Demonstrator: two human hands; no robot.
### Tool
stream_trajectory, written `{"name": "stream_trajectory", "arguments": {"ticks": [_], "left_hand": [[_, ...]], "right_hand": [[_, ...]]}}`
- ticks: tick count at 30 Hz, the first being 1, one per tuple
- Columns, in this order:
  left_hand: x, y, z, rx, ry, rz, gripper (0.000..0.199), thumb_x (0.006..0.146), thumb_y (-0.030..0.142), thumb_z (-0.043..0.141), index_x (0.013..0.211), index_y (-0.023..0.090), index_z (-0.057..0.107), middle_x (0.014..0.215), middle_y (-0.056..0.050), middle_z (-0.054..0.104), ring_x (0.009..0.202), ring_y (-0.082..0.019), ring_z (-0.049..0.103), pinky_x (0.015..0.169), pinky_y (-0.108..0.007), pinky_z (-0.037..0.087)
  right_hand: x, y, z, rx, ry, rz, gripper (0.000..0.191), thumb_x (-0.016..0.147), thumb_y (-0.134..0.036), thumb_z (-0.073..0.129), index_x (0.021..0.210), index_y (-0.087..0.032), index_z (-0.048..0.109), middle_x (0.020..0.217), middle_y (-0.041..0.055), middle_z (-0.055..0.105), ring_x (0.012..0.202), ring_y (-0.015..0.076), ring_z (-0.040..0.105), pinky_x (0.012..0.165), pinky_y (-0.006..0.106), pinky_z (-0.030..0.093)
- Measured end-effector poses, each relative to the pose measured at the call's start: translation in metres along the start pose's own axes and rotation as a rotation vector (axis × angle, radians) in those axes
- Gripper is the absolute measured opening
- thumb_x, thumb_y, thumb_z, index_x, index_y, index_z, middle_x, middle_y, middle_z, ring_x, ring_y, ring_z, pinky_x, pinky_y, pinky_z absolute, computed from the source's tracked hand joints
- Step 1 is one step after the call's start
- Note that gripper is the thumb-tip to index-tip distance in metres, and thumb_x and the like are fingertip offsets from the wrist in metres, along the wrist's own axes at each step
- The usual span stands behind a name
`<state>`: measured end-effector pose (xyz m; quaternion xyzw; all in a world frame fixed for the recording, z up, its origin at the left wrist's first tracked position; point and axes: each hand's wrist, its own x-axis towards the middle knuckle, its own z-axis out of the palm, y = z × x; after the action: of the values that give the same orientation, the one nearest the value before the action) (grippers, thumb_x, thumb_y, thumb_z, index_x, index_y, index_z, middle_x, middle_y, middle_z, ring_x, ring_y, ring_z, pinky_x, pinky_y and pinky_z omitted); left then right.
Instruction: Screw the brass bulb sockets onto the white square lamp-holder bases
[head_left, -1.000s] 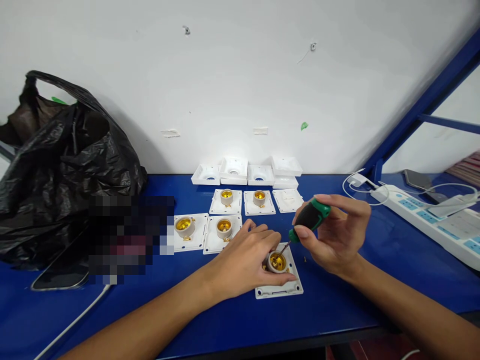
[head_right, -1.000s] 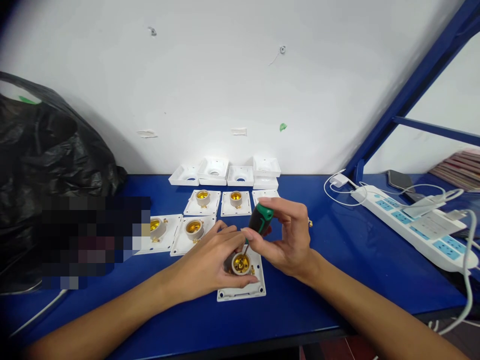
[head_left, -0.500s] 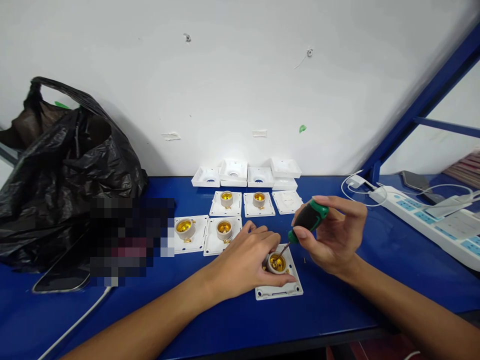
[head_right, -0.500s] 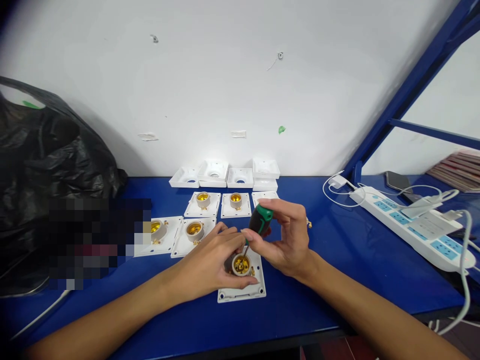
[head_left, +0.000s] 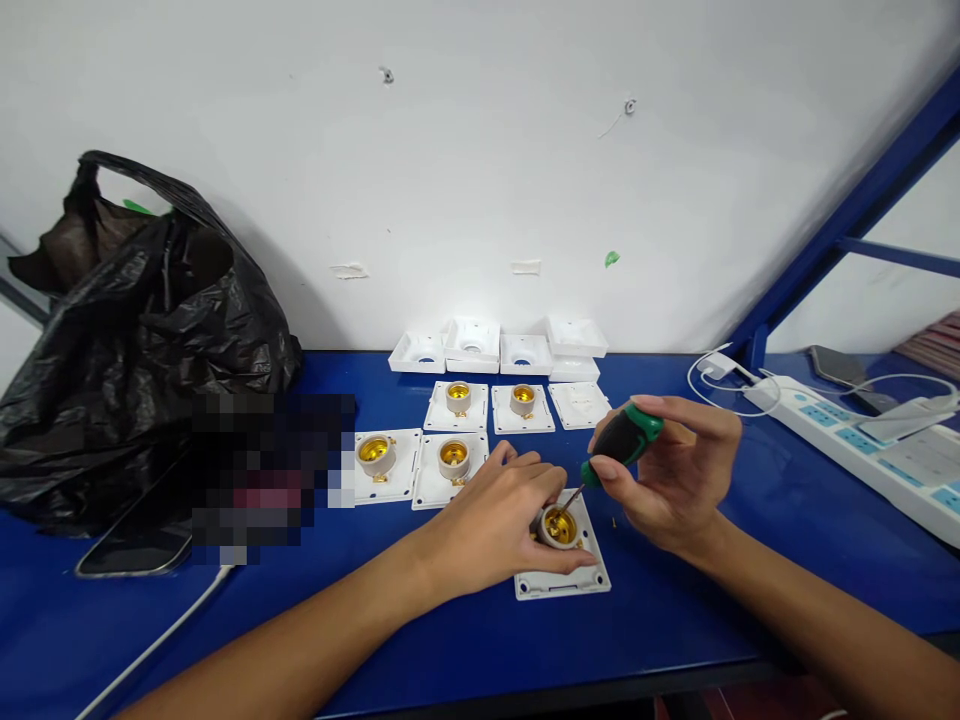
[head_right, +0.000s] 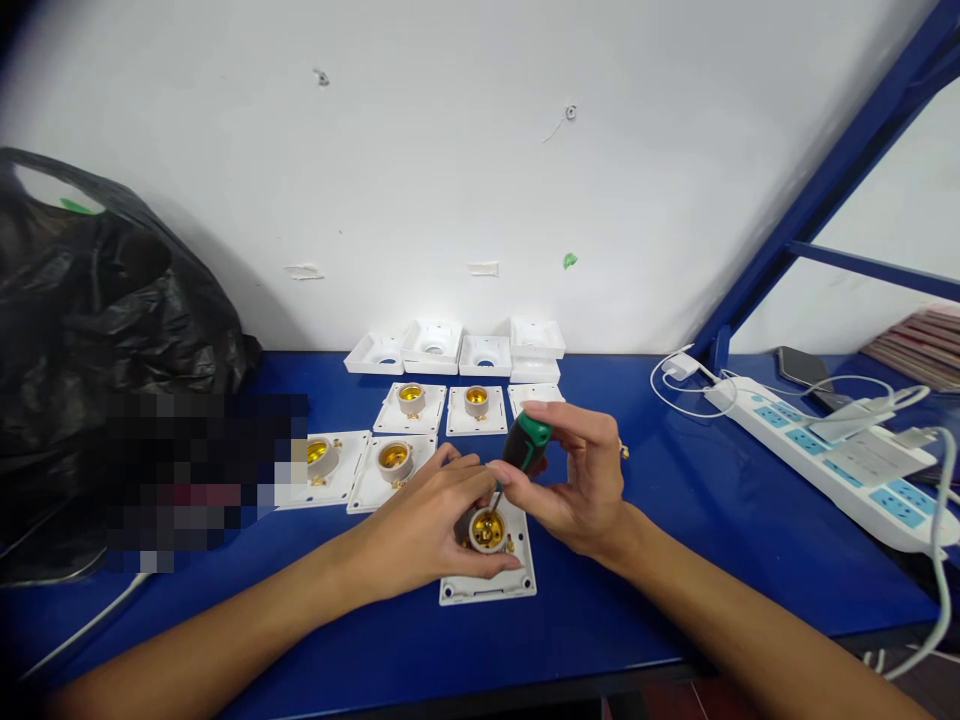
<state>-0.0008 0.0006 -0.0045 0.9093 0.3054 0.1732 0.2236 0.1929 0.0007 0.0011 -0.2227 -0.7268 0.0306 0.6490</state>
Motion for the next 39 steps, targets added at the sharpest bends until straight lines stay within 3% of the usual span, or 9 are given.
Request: {"name": "stream_trajectory", "arguments": {"ticks": [10, 17, 22, 26, 30, 33, 39], "left_hand": [[0.0, 0.001, 0.0, 0.016, 0.013, 0.013, 0.047, 0.083, 0.061, 0.079, 0.101, 0.021, 0.064, 0.085, 0.001, 0.062, 0.081, -0.021, 0.057, 0.089, -0.038, 0.039], [0.0, 0.0, 0.002, -0.009, 0.005, 0.004, 0.044, 0.083, 0.059, 0.08, 0.095, 0.021, 0.062, 0.083, 0.003, 0.063, 0.083, -0.021, 0.058, 0.089, -0.039, 0.039], [0.001, -0.003, 0.002, -0.006, 0.0, 0.009, 0.044, 0.084, 0.06, 0.078, 0.088, 0.021, 0.059, 0.082, 0.002, 0.061, 0.082, -0.021, 0.058, 0.087, -0.038, 0.038], [0.0, -0.003, 0.001, 0.01, 0.016, 0.025, 0.051, 0.076, 0.064, 0.082, 0.09, 0.021, 0.057, 0.085, 0.002, 0.06, 0.083, -0.021, 0.057, 0.085, -0.037, 0.039], [-0.002, 0.007, -0.002, 0.007, 0.077, -0.004, 0.035, 0.078, 0.043, 0.079, 0.086, 0.023, 0.051, 0.085, 0.002, 0.059, 0.079, -0.02, 0.053, 0.082, -0.038, 0.04], [-0.004, 0.016, -0.006, 0.003, 0.085, -0.031, 0.022, 0.079, 0.026, 0.067, 0.08, 0.023, 0.045, 0.078, 0.003, 0.054, 0.074, -0.019, 0.051, 0.079, -0.039, 0.04], [-0.006, 0.016, -0.009, 0.014, 0.058, -0.016, 0.017, 0.082, 0.027, 0.063, 0.088, 0.023, 0.047, 0.086, 0.001, 0.056, 0.076, -0.019, 0.053, 0.083, -0.041, 0.044]], "right_hand": [[-0.007, 0.005, -0.003, -0.021, -0.028, -0.033, 0.074, 0.079, -0.015, 0.084, 0.143, -0.034, 0.053, 0.113, 0.0025, 0.061, 0.069, 0.0148, 0.07, 0.054, 0.032, 0.063], [-0.009, 0.007, -0.004, -0.02, -0.071, -0.032, 0.078, 0.078, -0.015, 0.086, 0.145, -0.034, 0.052, 0.115, 0.0033, 0.062, 0.071, 0.0163, 0.072, 0.057, 0.034, 0.065], [-0.009, 0.008, -0.004, -0.023, -0.1, -0.071, 0.077, 0.08, -0.017, 0.085, 0.147, -0.033, 0.05, 0.103, 0.0019, 0.067, 0.066, 0.0169, 0.07, 0.052, 0.033, 0.063], [-0.008, 0.007, -0.003, -0.012, -0.101, -0.04, 0.074, 0.08, -0.016, 0.085, 0.145, -0.031, 0.051, 0.102, 0.0018, 0.067, 0.065, 0.0166, 0.069, 0.052, 0.033, 0.062], [-0.007, 0.007, -0.003, 0.002, -0.144, -0.05, 0.073, 0.084, -0.019, 0.082, 0.146, -0.034, 0.047, 0.092, -0.0012, 0.067, 0.061, 0.0162, 0.066, 0.049, 0.032, 0.061], [-0.006, 0.007, -0.003, -0.024, -0.14, -0.047, 0.073, 0.084, -0.019, 0.082, 0.146, -0.034, 0.047, 0.098, 0.0003, 0.067, 0.062, 0.0158, 0.067, 0.05, 0.032, 0.062], [-0.007, 0.007, -0.004, 0.014, -0.159, -0.033, 0.073, 0.083, -0.017, 0.082, 0.146, -0.032, 0.047, 0.096, -0.0002, 0.065, 0.063, 0.0157, 0.068, 0.052, 0.032, 0.061]]}}
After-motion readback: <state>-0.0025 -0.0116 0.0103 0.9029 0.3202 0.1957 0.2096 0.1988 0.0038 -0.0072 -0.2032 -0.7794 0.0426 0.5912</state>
